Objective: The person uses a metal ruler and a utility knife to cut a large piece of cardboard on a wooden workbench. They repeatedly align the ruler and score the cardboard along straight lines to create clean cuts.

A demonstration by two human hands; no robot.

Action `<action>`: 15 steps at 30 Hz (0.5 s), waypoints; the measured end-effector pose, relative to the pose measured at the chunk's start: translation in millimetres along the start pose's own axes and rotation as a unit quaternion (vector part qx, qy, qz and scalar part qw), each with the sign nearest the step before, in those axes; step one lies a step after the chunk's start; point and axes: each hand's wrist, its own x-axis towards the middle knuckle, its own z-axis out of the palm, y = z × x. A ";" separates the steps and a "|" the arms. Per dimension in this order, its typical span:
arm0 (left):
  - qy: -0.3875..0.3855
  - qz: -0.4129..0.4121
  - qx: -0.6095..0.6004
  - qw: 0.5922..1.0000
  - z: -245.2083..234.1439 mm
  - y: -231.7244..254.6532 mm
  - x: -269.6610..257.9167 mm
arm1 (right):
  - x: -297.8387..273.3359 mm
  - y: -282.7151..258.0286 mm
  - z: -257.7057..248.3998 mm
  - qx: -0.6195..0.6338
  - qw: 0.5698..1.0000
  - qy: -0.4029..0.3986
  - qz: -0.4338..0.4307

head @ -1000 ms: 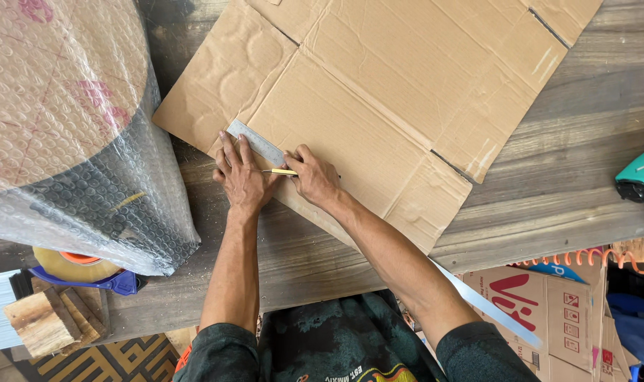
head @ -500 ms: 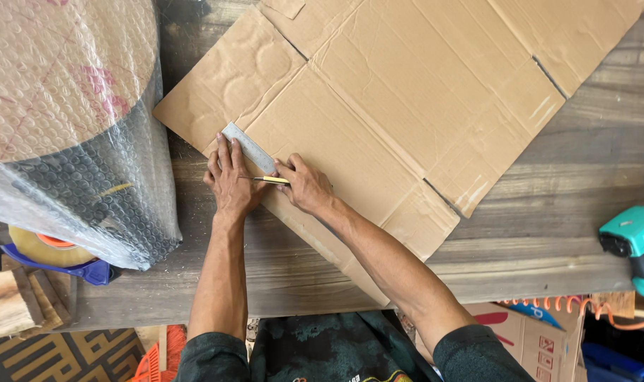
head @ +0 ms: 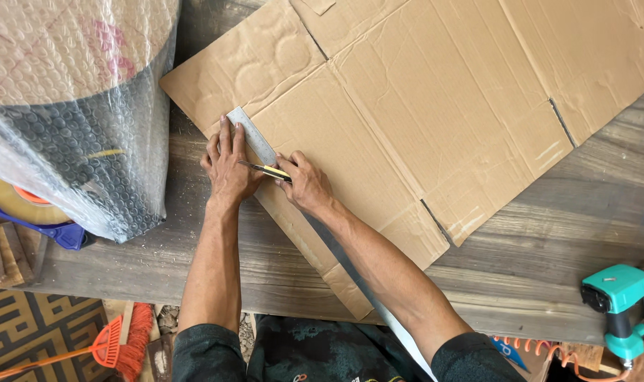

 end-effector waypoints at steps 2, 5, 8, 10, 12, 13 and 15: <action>0.002 -0.002 -0.003 1.000 3.4 -1.4 1.4 | 0.2 0.9 -0.3 0.002 1.000 -0.001 -0.001; 0.003 -0.005 -0.003 1.000 3.7 -1.5 1.0 | 0.8 3.8 2.7 0.006 1.000 -0.001 -0.002; 0.001 -0.011 -0.002 1.000 5.4 -2.3 0.4 | 1.0 4.9 4.2 0.006 1.000 -0.001 -0.002; 0.000 -0.012 -0.003 1.000 5.0 0.1 2.1 | 1.6 5.8 2.3 0.005 1.000 0.000 0.000; -0.008 -0.013 -0.001 1.000 1.1 1.6 1.4 | 2.2 5.0 2.9 0.011 1.000 0.008 -0.001; -0.008 -0.013 0.000 1.000 -0.2 2.4 1.0 | 2.0 4.6 2.2 0.012 1.000 0.008 -0.001; -0.012 -0.011 0.011 1.000 -2.3 3.8 0.4 | 1.5 4.0 1.2 0.014 1.000 0.011 -0.004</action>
